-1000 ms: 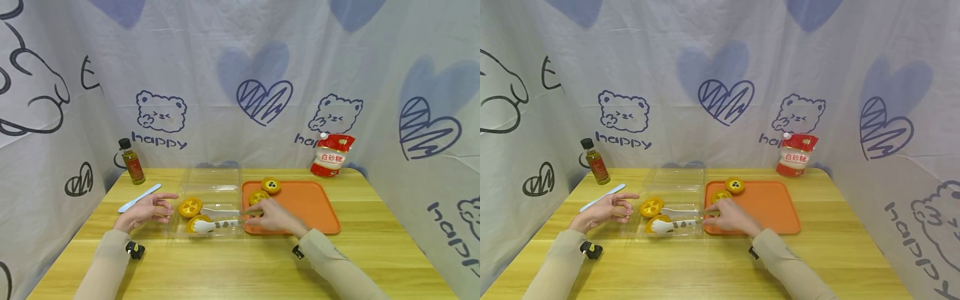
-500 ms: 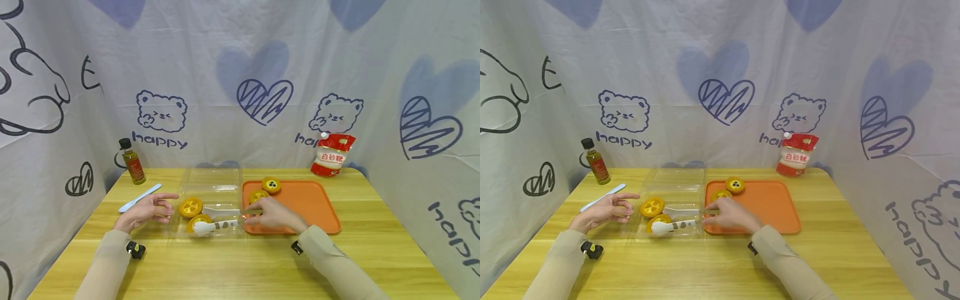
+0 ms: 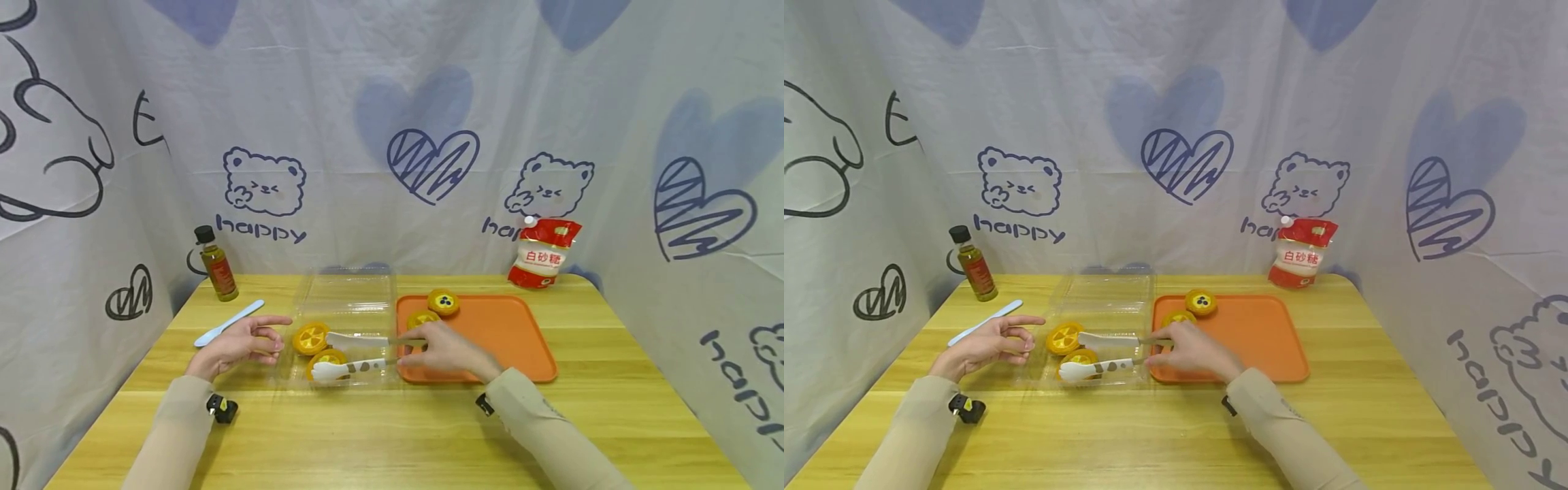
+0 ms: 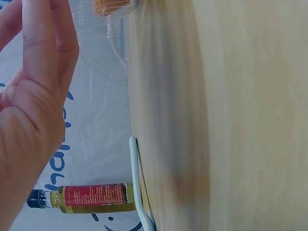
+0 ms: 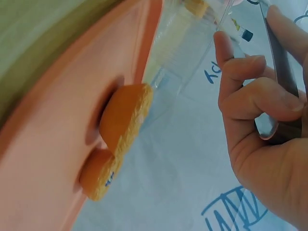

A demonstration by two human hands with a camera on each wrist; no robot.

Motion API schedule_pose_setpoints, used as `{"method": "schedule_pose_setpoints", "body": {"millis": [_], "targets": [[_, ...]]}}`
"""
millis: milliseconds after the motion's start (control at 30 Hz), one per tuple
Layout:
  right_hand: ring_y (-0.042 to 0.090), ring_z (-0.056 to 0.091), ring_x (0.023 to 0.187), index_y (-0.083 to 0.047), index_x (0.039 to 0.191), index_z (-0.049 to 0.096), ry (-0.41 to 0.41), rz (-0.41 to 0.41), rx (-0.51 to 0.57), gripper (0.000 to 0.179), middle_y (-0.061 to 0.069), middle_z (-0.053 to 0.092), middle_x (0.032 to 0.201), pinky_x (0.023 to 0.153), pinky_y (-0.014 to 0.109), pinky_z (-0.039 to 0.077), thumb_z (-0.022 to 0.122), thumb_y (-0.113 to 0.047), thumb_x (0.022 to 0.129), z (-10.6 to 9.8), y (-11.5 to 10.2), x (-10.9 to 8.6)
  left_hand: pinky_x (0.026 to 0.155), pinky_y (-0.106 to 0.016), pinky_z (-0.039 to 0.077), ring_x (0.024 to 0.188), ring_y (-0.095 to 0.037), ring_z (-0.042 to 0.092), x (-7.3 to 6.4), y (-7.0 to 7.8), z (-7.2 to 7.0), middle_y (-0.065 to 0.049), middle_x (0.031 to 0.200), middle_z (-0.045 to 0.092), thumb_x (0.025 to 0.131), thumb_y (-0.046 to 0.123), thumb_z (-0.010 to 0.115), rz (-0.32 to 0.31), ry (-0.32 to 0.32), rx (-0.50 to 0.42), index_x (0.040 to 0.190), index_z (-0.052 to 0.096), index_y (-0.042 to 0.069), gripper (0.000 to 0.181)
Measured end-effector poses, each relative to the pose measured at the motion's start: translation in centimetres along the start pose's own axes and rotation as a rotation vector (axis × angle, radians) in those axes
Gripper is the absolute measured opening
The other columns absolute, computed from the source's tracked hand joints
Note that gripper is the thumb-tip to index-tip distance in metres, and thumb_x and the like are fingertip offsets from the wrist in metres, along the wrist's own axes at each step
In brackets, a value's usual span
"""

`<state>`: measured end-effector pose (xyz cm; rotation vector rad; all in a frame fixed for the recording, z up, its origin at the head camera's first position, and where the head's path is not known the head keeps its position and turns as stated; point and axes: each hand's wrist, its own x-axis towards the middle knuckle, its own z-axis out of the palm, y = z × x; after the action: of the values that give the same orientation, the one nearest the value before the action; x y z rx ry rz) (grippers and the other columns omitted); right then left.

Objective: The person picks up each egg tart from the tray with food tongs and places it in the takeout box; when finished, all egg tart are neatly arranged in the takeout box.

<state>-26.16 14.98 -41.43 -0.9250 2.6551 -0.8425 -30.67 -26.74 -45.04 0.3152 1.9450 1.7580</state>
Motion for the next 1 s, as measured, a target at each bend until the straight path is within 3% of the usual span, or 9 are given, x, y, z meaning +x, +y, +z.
{"method": "schedule_pose_setpoints", "body": {"millis": [67, 167, 367, 500, 667, 900, 1000], "targets": [[0.008, 0.026, 0.045, -0.020, 0.130, 0.066, -0.011, 0.001, -0.004, 0.044, 0.002, 0.062, 0.067, 0.048, 0.021, 0.032, 0.069, -0.039, 0.091, -0.3, -0.1, 0.0, 0.075, -0.035, 0.062, 0.082, -0.020, 0.069, 0.0, 0.0, 0.0, -0.005, 0.095, 0.063, 0.089, -0.001, 0.066, -0.001, 0.000, 0.003, 0.150, 0.029, -0.005, 0.071], [0.008, 0.025, 0.046, -0.018, 0.129, 0.066, -0.028, 0.013, 0.004, 0.046, -0.001, 0.053, 0.062, 0.047, 0.021, 0.029, 0.070, -0.041, 0.089, -0.8, 0.1, 0.1, 0.075, -0.035, 0.062, 0.081, -0.020, 0.069, 0.0, 0.0, 0.0, -0.005, 0.095, 0.063, 0.089, -0.001, 0.066, -0.001, 0.000, 0.007, 0.150, 0.029, -0.006, 0.071], [0.006, 0.038, 0.056, -0.017, 0.126, 0.069, -0.063, -0.009, -0.012, 0.041, -0.006, 0.067, 0.086, 0.054, 0.020, 0.037, 0.069, -0.039, 0.091, -0.9, 0.9, 0.6, 0.076, -0.035, 0.062, 0.082, -0.020, 0.069, 0.1, -0.1, -0.1, -0.005, 0.095, 0.063, 0.089, -0.001, 0.066, -0.002, -0.002, 0.012, 0.150, 0.028, -0.006, 0.072], [0.006, 0.045, 0.063, -0.016, 0.123, 0.070, -0.039, -0.042, -0.056, 0.038, -0.008, 0.070, 0.102, 0.061, 0.021, 0.043, 0.067, -0.038, 0.093, -0.5, 1.2, 0.6, 0.076, -0.035, 0.062, 0.082, -0.021, 0.069, 0.1, 0.0, 0.0, -0.005, 0.096, 0.063, 0.090, -0.001, 0.066, -0.002, -0.005, 0.013, 0.150, 0.028, -0.005, 0.071], [0.009, 0.046, 0.064, -0.017, 0.120, 0.072, -0.027, -0.038, -0.045, 0.035, -0.007, 0.072, 0.106, 0.063, 0.022, 0.044, 0.066, -0.038, 0.093, -0.2, 1.0, 0.8, 0.076, -0.035, 0.062, 0.082, -0.020, 0.068, 0.0, 0.2, 0.0, -0.005, 0.095, 0.064, 0.090, -0.001, 0.066, -0.004, -0.003, 0.015, 0.150, 0.029, -0.004, 0.071], [0.013, 0.053, 0.077, -0.011, 0.116, 0.074, -0.011, -0.092, -0.032, 0.032, 0.003, 0.074, 0.110, 0.071, 0.028, 0.048, 0.067, -0.033, 0.093, 0.2, 0.4, 1.4, 0.076, -0.035, 0.062, 0.082, -0.019, 0.068, -0.1, 0.3, 0.1, -0.004, 0.095, 0.063, 0.089, -0.002, 0.066, -0.005, 0.002, 0.011, 0.150, 0.027, -0.006, 0.072], [0.008, 0.048, 0.070, -0.013, 0.117, 0.074, -0.009, -0.078, -0.044, 0.035, 0.001, 0.074, 0.109, 0.067, 0.026, 0.046, 0.068, -0.037, 0.092, 0.2, 0.5, 1.4, 0.076, -0.035, 0.062, 0.082, -0.019, 0.068, -0.1, 0.2, 0.2, -0.004, 0.094, 0.063, 0.090, -0.002, 0.065, -0.003, 0.001, 0.011, 0.150, 0.027, -0.006, 0.072]]}}
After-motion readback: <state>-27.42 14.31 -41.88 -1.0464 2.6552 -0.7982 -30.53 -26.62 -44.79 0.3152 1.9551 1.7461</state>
